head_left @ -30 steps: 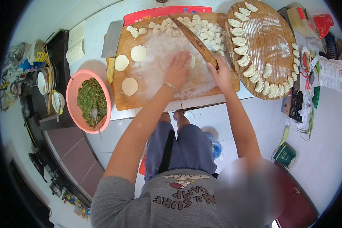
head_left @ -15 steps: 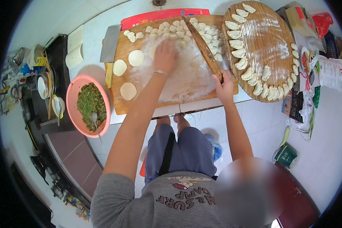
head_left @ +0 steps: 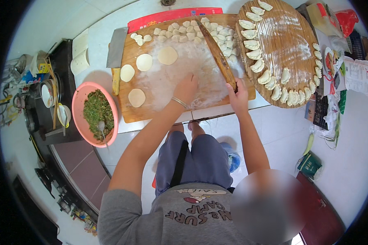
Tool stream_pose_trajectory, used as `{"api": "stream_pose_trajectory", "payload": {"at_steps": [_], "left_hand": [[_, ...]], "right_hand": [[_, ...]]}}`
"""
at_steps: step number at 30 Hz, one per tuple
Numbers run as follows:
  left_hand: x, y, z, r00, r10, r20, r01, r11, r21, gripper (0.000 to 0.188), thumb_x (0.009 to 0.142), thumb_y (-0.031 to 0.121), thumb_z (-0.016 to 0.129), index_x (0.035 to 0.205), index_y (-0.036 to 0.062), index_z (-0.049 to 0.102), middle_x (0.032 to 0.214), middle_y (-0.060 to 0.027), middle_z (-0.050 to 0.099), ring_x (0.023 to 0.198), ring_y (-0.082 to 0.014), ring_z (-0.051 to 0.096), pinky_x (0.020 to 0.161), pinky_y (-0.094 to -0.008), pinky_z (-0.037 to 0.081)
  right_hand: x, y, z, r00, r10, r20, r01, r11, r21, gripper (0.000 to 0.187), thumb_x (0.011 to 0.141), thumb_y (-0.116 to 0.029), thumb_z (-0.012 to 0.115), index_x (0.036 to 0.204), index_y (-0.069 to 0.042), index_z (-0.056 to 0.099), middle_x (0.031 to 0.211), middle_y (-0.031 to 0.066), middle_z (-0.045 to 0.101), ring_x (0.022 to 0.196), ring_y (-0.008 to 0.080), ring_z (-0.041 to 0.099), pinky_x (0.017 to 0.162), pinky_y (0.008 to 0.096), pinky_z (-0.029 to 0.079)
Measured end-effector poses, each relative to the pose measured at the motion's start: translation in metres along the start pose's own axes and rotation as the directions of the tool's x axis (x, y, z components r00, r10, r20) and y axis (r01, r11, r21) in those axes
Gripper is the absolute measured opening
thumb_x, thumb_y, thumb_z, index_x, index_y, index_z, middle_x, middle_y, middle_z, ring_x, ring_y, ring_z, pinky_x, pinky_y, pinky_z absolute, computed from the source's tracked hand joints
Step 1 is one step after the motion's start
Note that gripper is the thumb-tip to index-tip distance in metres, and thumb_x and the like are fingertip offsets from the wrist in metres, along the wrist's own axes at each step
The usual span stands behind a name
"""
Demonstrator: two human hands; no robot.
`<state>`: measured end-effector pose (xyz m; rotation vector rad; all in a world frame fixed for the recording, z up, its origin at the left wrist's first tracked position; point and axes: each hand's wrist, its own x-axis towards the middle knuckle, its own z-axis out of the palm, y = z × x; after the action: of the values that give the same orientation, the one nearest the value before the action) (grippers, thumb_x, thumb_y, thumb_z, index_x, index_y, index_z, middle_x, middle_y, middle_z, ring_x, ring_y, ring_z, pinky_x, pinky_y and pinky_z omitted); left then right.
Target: The person fills a small dough wrapper with a green vegetable mixture using a spoon, then folds and pleats the edges to seal it. They place the finished dumpling on a wooden board and proceed to roll out several small dough balls into flat circular wrappers using a rolling pin.
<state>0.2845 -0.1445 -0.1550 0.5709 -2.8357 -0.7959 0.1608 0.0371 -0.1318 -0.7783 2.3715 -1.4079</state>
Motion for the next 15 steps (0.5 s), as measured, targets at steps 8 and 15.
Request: {"api": "stream_pose_trajectory", "payload": {"at_steps": [8, 15], "left_hand": [[-0.001, 0.007, -0.002, 0.997, -0.056, 0.058, 0.061, 0.995, -0.079, 0.021, 0.081, 0.017, 0.065, 0.093, 0.0022, 0.056, 0.094, -0.0178, 0.055, 0.079, -0.0363, 0.062, 0.066, -0.0445, 0.053], [0.004, 0.026, 0.013, 0.957, -0.289, 0.020, 0.290, 0.954, -0.079, 0.021, 0.079, 0.014, 0.069, 0.095, 0.0031, 0.061, 0.096, -0.0178, 0.053, 0.085, -0.0383, 0.059, 0.072, -0.0465, 0.051]], "right_hand": [[-0.007, -0.008, 0.008, 0.999, 0.000, 0.046, 0.000, 1.000, -0.005, 0.028, 0.087, -0.013, 0.065, 0.109, 0.003, 0.058, 0.092, 0.0177, 0.054, 0.083, 0.0336, 0.054, 0.074, 0.0389, 0.044], [-0.010, -0.010, 0.008, 0.999, -0.019, 0.049, 0.019, 1.000, -0.013, 0.029, 0.087, -0.014, 0.065, 0.109, 0.003, 0.057, 0.092, 0.0179, 0.054, 0.084, 0.0347, 0.053, 0.076, 0.0395, 0.044]]}}
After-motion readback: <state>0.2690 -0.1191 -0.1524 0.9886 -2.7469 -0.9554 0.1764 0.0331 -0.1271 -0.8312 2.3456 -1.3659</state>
